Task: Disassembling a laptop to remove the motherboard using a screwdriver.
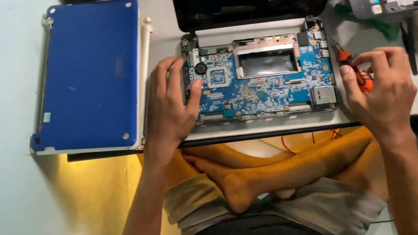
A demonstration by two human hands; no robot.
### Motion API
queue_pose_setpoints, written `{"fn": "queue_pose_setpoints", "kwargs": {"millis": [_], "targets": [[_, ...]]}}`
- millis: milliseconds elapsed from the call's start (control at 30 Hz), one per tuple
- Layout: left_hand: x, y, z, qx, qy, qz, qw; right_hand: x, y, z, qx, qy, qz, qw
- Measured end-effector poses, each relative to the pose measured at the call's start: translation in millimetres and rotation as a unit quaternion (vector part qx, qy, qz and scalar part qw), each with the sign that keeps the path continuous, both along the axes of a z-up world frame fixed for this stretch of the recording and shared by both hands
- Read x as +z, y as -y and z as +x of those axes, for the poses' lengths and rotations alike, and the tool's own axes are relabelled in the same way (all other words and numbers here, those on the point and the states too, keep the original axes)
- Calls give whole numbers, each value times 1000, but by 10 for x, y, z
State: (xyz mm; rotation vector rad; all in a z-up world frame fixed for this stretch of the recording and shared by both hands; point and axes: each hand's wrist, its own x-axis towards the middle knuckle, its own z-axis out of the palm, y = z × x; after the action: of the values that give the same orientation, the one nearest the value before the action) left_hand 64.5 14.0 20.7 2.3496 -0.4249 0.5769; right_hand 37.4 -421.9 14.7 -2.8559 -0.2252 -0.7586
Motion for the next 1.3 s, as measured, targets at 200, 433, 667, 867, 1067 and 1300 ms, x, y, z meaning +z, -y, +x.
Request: {"fn": "queue_pose_setpoints", "kwargs": {"millis": [200,433,667,867,1067,1300], "targets": [[-92,5,57,7,-54,28,998,278,-311,25,14,1,-128,992],[-102,23,19,7,-57,18,998,745,-329,-96,100,-215,-171,956],[-35,18,-16,16,-67,31,997,840,-197,165,198,-179,-174,948],[-434,-56,109,-31,-37,133,990,1030,46,187,197,-179,-157,951],[-504,-13,133,-43,-90,188,977,974,121,298,210,-235,-35,948],[-467,-10,127,-44,-88,191,977,894,221,352,261,-201,5,944]]}}
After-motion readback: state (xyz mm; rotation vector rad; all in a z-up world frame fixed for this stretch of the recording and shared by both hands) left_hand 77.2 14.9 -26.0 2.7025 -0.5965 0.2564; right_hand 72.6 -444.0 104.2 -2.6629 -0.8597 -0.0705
